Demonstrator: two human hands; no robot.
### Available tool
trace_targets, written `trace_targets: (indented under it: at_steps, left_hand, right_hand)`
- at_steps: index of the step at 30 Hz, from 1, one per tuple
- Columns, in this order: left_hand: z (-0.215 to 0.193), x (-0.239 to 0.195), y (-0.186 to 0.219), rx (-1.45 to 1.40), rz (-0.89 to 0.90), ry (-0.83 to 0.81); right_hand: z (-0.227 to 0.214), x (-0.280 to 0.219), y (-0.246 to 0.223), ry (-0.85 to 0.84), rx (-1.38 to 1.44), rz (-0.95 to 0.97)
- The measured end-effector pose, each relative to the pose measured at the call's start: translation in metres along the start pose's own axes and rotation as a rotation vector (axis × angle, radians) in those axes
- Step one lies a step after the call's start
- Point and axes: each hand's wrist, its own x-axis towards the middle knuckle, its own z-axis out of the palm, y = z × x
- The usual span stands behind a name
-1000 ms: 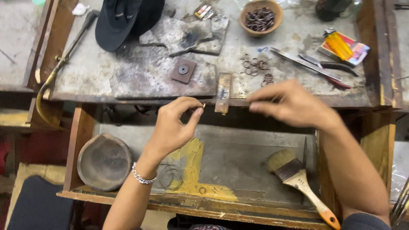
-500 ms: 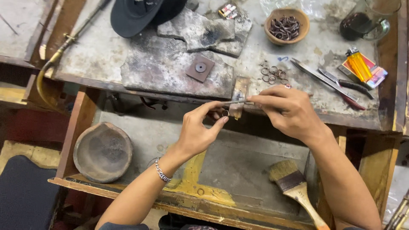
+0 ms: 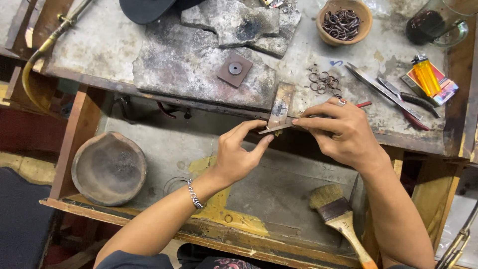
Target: The person files small metal rings one by one on a wooden bench pin using a metal file. They repeatedly pick up a ring, hold it against the pin, and file its surface before placing it down and selecting another.
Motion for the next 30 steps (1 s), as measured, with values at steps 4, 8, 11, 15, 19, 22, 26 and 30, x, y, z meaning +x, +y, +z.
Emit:
trace_targets:
  at_steps: [4,8,11,15,19,22,26,30]
  left_hand:
    - [0.002,-0.001,-0.010,-0.028,0.015,0.023]
    - [0.002,0.000,-0.008,-0.058,0.001,0.015]
    - [0.002,-0.001,-0.011,-0.096,-0.017,0.012]
    - [0.006,-0.004,-0.017,-0.213,-0.085,0.015]
    - [0.004,0.000,-0.015,-0.183,-0.037,0.002]
    - [0.003,0.001,-0.013,-0.078,0.021,-0.005]
    - [0.004,0.003,-0.009,-0.041,0.060,-0.018]
    - [0.003,0.003,-0.010,0.007,0.111,-0.036]
  right_hand:
    - [0.000,-0.002,0.004,-0.005,-0.030,-0.012]
    - [0.000,0.001,0.000,-0.013,-0.041,-0.007]
    - [0.002,0.000,0.002,-0.016,-0.055,0.000]
    - [0.003,0.000,0.003,-0.012,-0.039,0.005]
    - [0.001,0.001,-0.001,-0.009,-0.023,0.002]
    - [0.009,0.005,-0.006,0.004,-0.010,-0.046]
    - [0.011,0.002,0.000,-0.001,-0.023,-0.050]
    - [0.018,0.001,0.007,0.010,0.018,-0.078]
